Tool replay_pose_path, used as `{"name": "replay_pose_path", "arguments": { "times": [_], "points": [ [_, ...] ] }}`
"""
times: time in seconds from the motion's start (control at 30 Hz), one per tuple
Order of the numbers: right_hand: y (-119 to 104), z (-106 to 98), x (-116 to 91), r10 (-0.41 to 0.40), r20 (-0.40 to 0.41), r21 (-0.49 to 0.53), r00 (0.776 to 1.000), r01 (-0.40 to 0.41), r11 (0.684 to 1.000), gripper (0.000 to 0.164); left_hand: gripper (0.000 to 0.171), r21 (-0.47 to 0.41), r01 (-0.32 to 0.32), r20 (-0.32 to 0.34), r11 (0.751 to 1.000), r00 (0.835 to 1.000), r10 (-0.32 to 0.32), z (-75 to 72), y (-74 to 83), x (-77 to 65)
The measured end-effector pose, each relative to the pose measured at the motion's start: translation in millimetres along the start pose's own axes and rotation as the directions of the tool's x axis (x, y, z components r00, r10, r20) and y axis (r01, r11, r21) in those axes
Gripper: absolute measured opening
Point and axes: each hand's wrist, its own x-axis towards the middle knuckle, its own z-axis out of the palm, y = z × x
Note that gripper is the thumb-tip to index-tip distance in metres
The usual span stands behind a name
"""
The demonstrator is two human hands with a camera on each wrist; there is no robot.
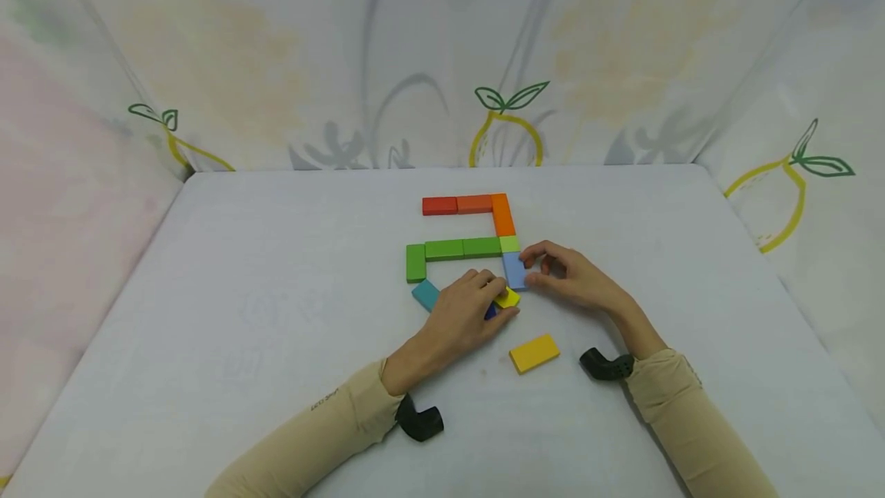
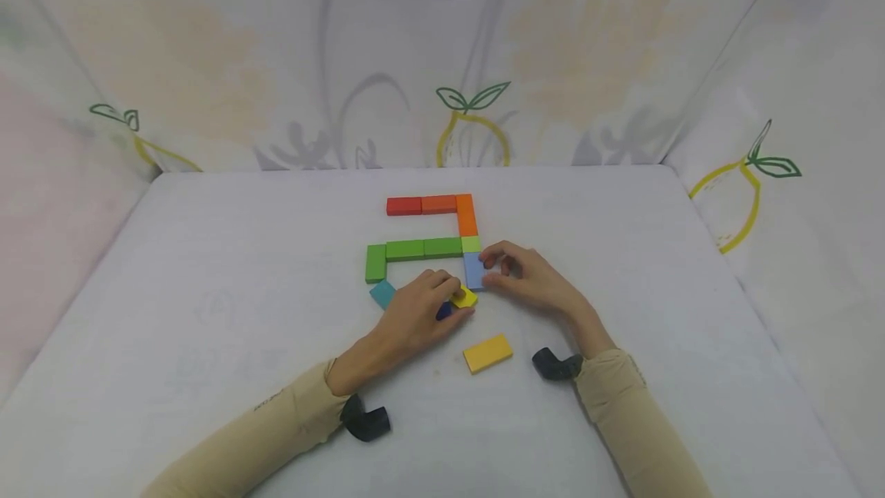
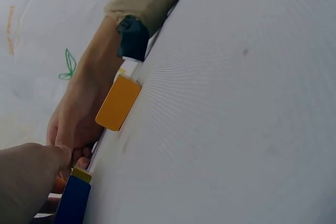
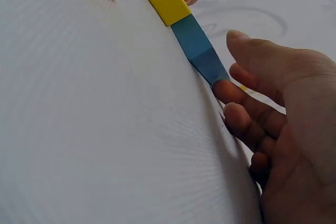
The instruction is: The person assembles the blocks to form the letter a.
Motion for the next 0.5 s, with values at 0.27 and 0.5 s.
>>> {"name": "replay_pose_path", "arguments": {
  "times": [0.27,0.5],
  "points": [
    [-3.6,-4.5,-5.9,0.041,-0.042,0.016,0.998,-0.041,0.999,0.022,0.029,-0.147,-0.019,0.104,0.989,0.994,0.034,-14.1,-15.5,2.7],
    [-24.7,-0.6,-23.9,-0.062,-0.009,-0.050,0.998,0.061,0.997,0.017,0.025,-0.138,-0.115,0.092,0.984,0.987,0.129,-66.5,-73.2,4.7]
  ]
}}
